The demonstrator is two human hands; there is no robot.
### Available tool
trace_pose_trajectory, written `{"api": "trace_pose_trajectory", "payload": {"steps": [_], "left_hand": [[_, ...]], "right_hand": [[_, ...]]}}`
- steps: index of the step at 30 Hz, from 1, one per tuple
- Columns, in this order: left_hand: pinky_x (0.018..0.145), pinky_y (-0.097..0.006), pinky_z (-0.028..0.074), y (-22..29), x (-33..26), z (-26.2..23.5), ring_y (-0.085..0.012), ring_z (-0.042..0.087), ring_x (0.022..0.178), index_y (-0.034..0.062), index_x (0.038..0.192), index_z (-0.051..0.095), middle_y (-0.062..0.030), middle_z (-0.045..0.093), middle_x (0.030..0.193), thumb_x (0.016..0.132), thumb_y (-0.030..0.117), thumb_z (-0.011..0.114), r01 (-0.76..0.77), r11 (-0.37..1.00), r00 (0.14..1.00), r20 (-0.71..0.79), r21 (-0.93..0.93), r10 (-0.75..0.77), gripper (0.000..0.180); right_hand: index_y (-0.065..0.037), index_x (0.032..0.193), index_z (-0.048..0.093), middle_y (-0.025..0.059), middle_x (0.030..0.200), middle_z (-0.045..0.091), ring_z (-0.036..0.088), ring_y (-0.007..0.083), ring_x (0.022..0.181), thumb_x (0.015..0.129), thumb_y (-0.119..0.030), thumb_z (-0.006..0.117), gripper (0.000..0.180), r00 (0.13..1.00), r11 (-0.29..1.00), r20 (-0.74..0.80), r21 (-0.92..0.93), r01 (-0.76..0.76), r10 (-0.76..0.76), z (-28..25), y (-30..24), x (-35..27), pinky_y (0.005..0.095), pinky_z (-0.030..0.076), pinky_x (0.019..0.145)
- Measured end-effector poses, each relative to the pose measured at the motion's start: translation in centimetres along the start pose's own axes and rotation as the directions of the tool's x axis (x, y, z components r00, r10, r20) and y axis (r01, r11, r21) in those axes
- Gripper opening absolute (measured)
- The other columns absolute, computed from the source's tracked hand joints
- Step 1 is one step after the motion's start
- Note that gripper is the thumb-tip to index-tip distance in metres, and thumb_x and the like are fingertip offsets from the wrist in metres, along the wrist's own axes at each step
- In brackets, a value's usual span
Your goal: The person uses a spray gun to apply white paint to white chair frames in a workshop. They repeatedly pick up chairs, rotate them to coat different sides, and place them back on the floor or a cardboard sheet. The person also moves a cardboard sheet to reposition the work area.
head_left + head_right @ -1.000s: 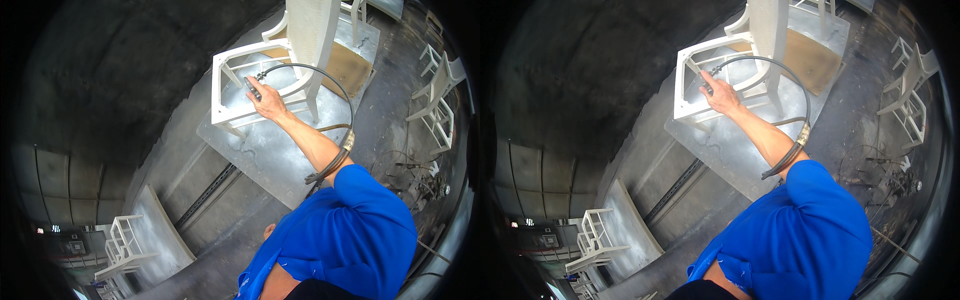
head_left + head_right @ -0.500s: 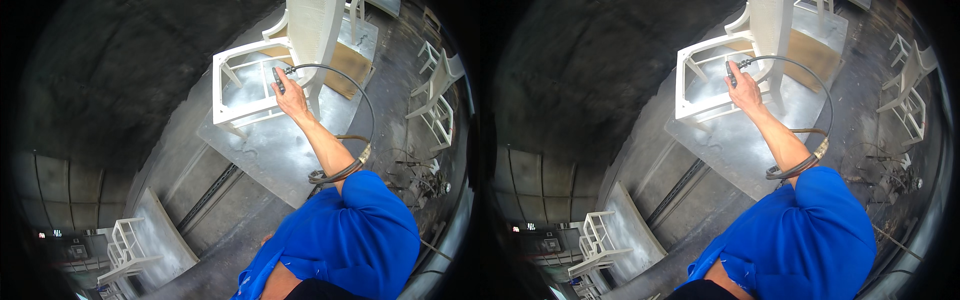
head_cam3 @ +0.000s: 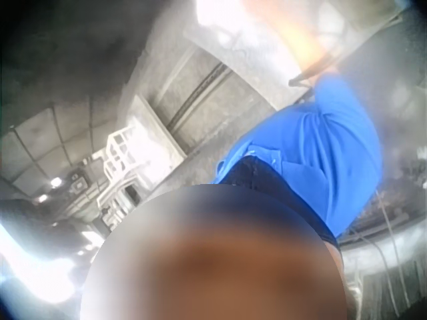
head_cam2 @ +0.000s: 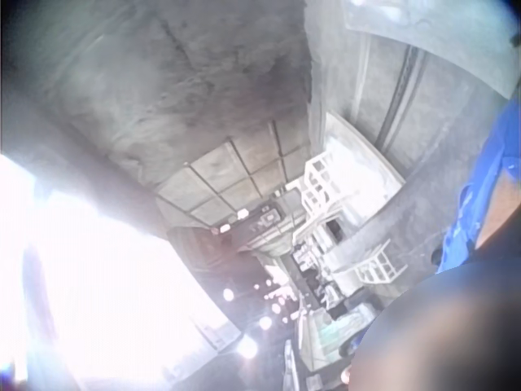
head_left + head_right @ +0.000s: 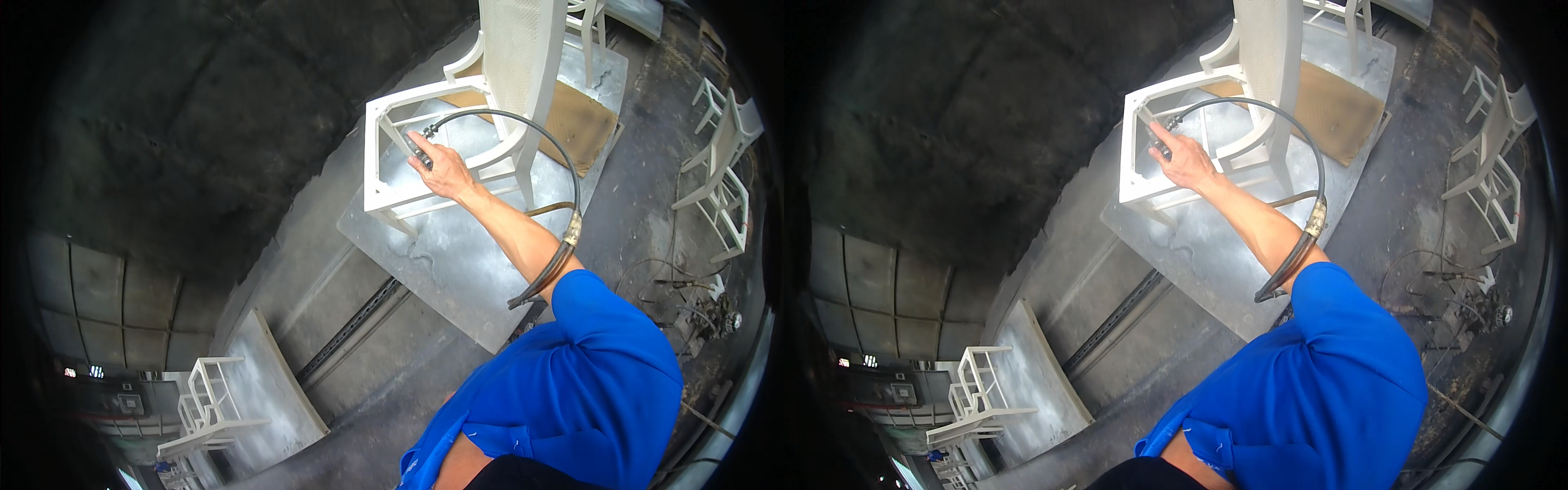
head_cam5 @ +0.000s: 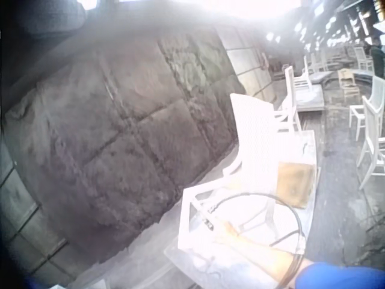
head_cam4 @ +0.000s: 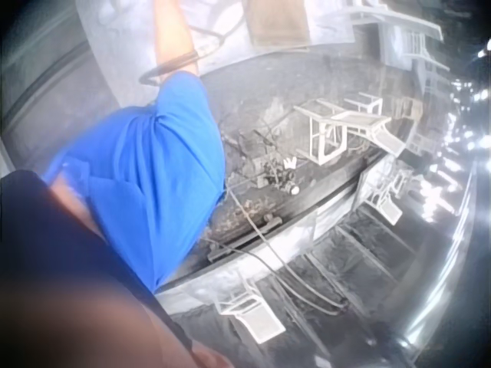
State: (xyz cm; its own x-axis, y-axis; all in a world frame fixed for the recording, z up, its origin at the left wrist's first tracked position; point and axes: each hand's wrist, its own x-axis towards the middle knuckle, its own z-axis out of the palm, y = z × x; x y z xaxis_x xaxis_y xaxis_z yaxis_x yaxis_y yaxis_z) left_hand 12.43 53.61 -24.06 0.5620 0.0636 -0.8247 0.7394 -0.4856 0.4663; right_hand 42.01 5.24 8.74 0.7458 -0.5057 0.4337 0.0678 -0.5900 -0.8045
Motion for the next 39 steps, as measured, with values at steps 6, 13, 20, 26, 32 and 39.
{"api": "trace_pose_trajectory", "payload": {"steps": [6, 13, 20, 26, 32, 39], "left_hand": [[0.061, -0.034, 0.051, -0.1, 0.0, 0.7, -0.0165, 0.063, 0.07, 0.005, 0.104, 0.071, -0.0056, 0.07, 0.081, 0.1, 0.025, 0.065, 0.007, 1.0, 1.0, 0.002, -0.005, -0.007, 0.022], [0.061, -0.033, 0.051, -0.2, 0.1, 1.8, -0.016, 0.063, 0.07, 0.0049, 0.105, 0.071, -0.0055, 0.07, 0.081, 0.1, 0.025, 0.066, -0.018, 1.0, 1.0, 0.0, -0.01, 0.018, 0.022], [0.058, -0.033, 0.052, 13.0, 6.1, 4.9, -0.015, 0.062, 0.068, 0.0067, 0.109, 0.07, -0.0033, 0.068, 0.08, 0.101, 0.024, 0.065, -0.196, 0.977, 0.979, 0.066, 0.08, 0.191, 0.02], [0.096, -0.041, 0.054, 35.2, 1.2, 12.9, -0.0331, 0.071, 0.109, -0.0024, 0.127, 0.065, -0.0239, 0.073, 0.116, 0.098, 0.03, 0.068, -0.805, 0.539, 0.581, 0.147, 0.249, 0.8, 0.044], [0.094, -0.039, 0.052, 53.0, -12.9, 24.2, -0.0288, 0.065, 0.104, -0.0012, 0.134, 0.057, -0.0167, 0.066, 0.112, 0.093, 0.023, 0.074, -0.983, 0.143, 0.159, 0.141, 0.117, 0.977, 0.051], [0.108, -0.046, 0.042, 59.3, -19.4, 37.0, -0.0322, 0.053, 0.124, -0.0029, 0.138, 0.042, -0.0226, 0.046, 0.136, 0.087, 0.01, 0.079, -0.978, 0.004, -0.032, -0.169, 0.207, 0.985, 0.064]], "right_hand": [[-0.025, 0.153, 0.048, 0.0247, 0.105, 0.069, 0.067, 0.0433, 0.104, 0.099, -0.037, 0.064, 0.057, 0.991, 0.992, -0.073, -0.05, -0.115, 0.112, -3.0, -0.1, -0.7, 0.0493, 0.052, 0.093], [-0.02, 0.151, 0.051, 0.0224, 0.115, 0.07, 0.067, 0.0391, 0.109, 0.099, -0.03, 0.066, 0.055, 0.983, 0.995, -0.156, -0.017, -0.096, 0.093, -10.7, -2.1, -5.9, 0.0447, 0.052, 0.095], [-0.02, 0.153, 0.05, 0.0184, 0.124, 0.067, 0.066, 0.0363, 0.112, 0.094, -0.018, 0.072, 0.062, 0.998, 0.983, 0.046, -0.178, -0.042, 0.051, -23.7, -4.5, -13.5, 0.0424, 0.051, 0.099], [-0.02, 0.157, 0.043, 0.0189, 0.121, 0.065, 0.061, 0.0388, 0.117, 0.088, -0.025, 0.079, 0.079, 0.748, 0.734, 0.287, -0.571, -0.368, 0.599, -34.0, -3.2, -17.4, 0.0454, 0.049, 0.104], [-0.017, 0.155, 0.046, 0.0211, 0.124, 0.067, 0.06, 0.0411, 0.122, 0.082, -0.041, 0.084, 0.086, 0.7, 0.819, 0.489, -0.516, -0.249, 0.521, -38.1, 6.8, -16.0, 0.0484, 0.048, 0.107], [-0.011, 0.151, 0.051, 0.0132, 0.121, 0.068, 0.065, 0.0226, 0.113, 0.094, -0.033, 0.077, 0.067, 0.686, 0.661, 0.41, 0.227, -0.715, 0.601, -38.5, 28.7, -9.6, 0.0388, 0.057, 0.089]]}}
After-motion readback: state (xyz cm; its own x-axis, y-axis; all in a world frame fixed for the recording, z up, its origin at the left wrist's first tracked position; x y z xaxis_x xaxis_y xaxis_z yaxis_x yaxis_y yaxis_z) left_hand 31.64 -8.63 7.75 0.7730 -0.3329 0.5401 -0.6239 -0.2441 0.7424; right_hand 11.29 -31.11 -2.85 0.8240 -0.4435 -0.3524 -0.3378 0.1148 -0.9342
